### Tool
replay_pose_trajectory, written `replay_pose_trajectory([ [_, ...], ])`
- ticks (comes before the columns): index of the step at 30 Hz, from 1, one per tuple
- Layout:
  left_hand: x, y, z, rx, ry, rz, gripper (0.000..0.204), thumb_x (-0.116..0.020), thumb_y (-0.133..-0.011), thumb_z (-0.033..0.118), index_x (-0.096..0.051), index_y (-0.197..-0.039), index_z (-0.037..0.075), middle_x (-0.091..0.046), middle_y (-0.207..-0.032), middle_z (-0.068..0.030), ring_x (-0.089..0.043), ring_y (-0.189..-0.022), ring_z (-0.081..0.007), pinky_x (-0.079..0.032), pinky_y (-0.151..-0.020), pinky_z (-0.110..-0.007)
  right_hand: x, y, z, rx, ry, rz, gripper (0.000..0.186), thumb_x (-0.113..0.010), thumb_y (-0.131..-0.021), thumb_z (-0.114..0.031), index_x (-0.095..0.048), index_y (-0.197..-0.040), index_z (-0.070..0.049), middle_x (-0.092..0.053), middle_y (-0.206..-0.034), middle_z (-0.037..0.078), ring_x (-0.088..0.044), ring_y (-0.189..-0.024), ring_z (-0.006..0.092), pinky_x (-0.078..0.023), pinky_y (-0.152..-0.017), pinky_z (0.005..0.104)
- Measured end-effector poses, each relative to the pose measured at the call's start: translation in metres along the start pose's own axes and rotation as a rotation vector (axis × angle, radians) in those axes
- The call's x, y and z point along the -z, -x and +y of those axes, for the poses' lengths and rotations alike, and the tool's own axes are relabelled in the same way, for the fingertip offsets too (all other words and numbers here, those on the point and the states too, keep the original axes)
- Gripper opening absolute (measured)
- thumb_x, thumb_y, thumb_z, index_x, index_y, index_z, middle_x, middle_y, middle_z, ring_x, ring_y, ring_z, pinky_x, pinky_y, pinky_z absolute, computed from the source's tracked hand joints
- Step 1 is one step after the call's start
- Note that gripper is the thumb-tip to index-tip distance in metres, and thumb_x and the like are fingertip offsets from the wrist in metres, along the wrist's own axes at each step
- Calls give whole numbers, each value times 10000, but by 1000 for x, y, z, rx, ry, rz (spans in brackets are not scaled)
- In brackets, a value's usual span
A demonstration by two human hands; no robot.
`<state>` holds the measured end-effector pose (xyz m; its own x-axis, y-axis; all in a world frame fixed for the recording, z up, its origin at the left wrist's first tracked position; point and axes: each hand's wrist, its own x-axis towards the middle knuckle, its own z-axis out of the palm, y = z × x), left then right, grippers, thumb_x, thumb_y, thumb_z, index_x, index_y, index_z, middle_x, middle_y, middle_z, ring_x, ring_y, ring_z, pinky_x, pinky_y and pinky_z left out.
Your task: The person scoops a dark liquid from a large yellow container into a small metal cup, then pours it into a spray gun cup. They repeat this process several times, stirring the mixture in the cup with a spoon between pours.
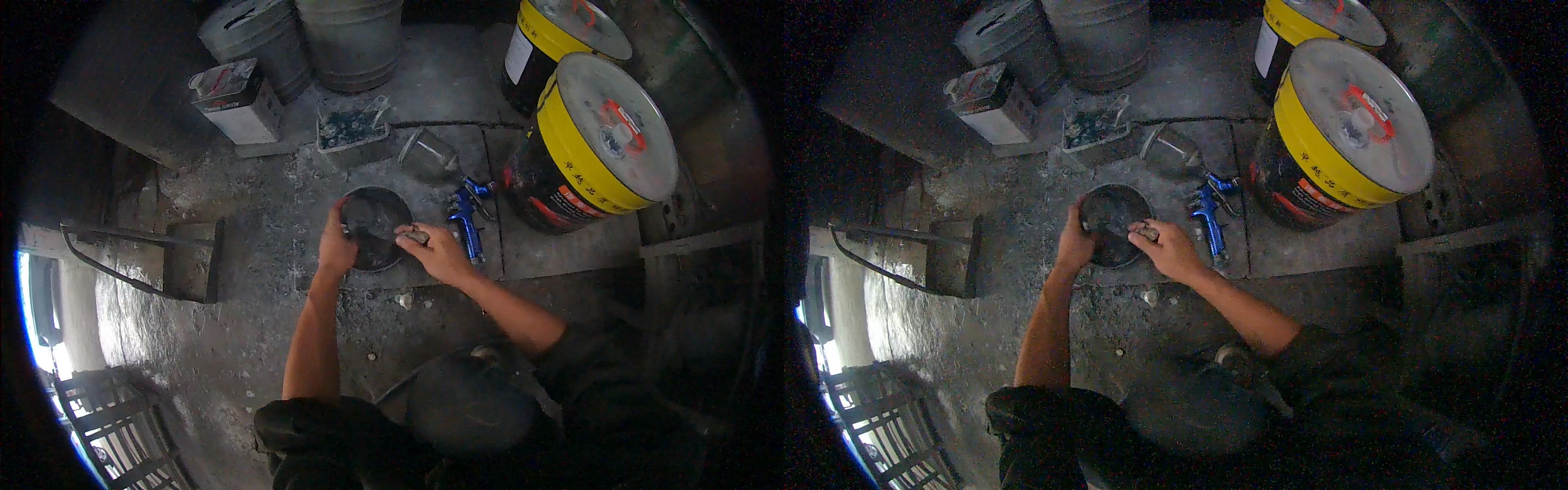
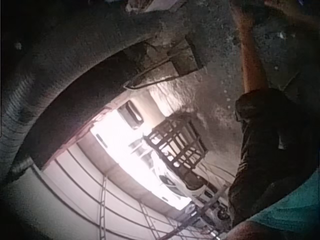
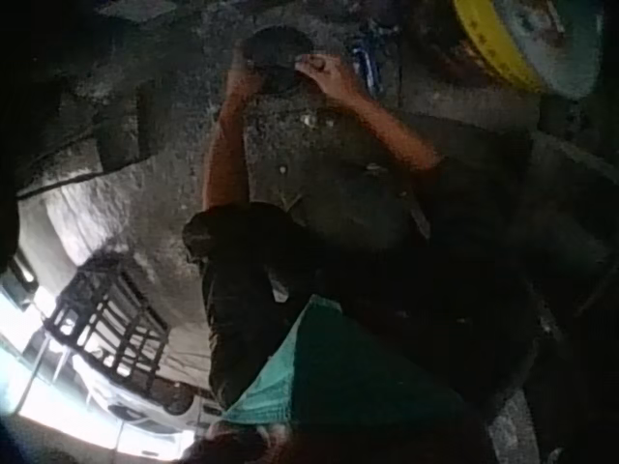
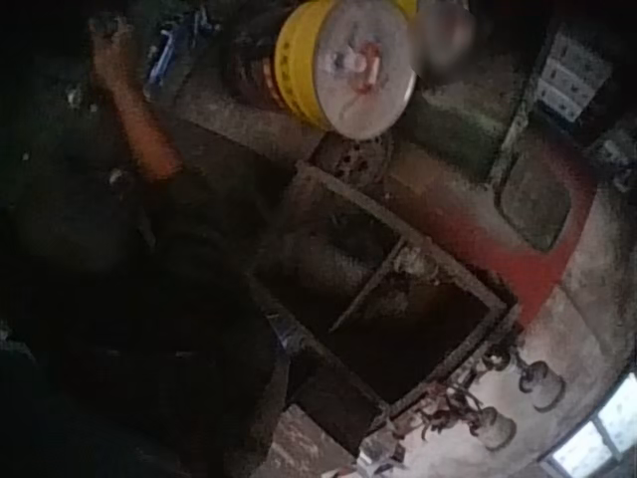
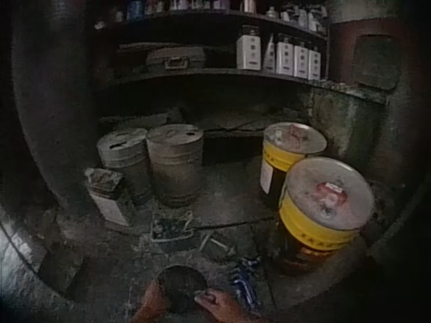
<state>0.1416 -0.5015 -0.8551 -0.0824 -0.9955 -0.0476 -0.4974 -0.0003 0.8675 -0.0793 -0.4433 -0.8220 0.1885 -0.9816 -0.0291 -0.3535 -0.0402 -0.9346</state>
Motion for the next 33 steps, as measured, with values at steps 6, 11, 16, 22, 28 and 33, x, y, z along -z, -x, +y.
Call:
replay_pose_trajectory([
  [6, 16, 1, -40, -15, -300, 1, 672, -623, -769, -17, -413, -1398, 91, -581, -1265, -203, -553, -1197, -385, -443, -998, -423, -6, 6, -11, 361, 595, -20, 289, -674, -898, -265, -678, -1074, -36, -663, -971, 132, -657, -767, 290, -515, -683, 368],
  [11, -6, 2, -21, -163, 15, 111, 582, -614, -788, 46, -469, -1349, 103, -631, -1207, -167, -615, -1096, -385, -474, -956, -444, -8, 1, -4, 90, 210, 33, 281, -675, -888, -270, -669, -1096, -83, -630, -927, 107, -649, -730, 313, -512, -660, 383],
  [16, 24, -3, -8, 297, -231, -1, 684, -649, -741, 19, -420, -1382, 92, -634, -1186, -160, -627, -1062, -375, -485, -945, -422, -5, 1, -1, 344, 463, -17, 292, -675, -886, -277, -660, -1118, -101, -621, -921, 104, -640, -682, 325, -510, -637, 393],
  [22, 6, 4, -23, -198, -224, 116, 650, -703, -695, 22, -511, -1313, 76, -654, -1125, -166, -628, -1050, -371, -496, -910, -447, -9, 4, -15, 258, 588, -11, 254, -671, -890, -235, -666, -1110, -108, -631, -926, 93, -647, -705, 285, -512, -608, 351],
  [28, 21, 5, 13, 193, -114, 34, 700, -730, -646, -2, -557, -1314, 113, -685, -1019, -177, -664, -1016, -345, -517, -874, -403, -4, -9, 2, 5, -294, -76, 280, -654, -894, -280, -665, -1080, -72, -672, -991, 162, -666, -839, 358, -540, -714, 415],
  [33, 28, 8, -15, 98, -243, 93, 671, -695, -646, -29, -611, -1292, 131, -701, -980, -159, -689, -938, -321, -531, -833, -385, -2, -9, -25, 213, 506, -50, 292, -665, -894, -280, -674, -1090, -64, -682, -960, 165, -654, -870, 347, -519, -738, 397],
])
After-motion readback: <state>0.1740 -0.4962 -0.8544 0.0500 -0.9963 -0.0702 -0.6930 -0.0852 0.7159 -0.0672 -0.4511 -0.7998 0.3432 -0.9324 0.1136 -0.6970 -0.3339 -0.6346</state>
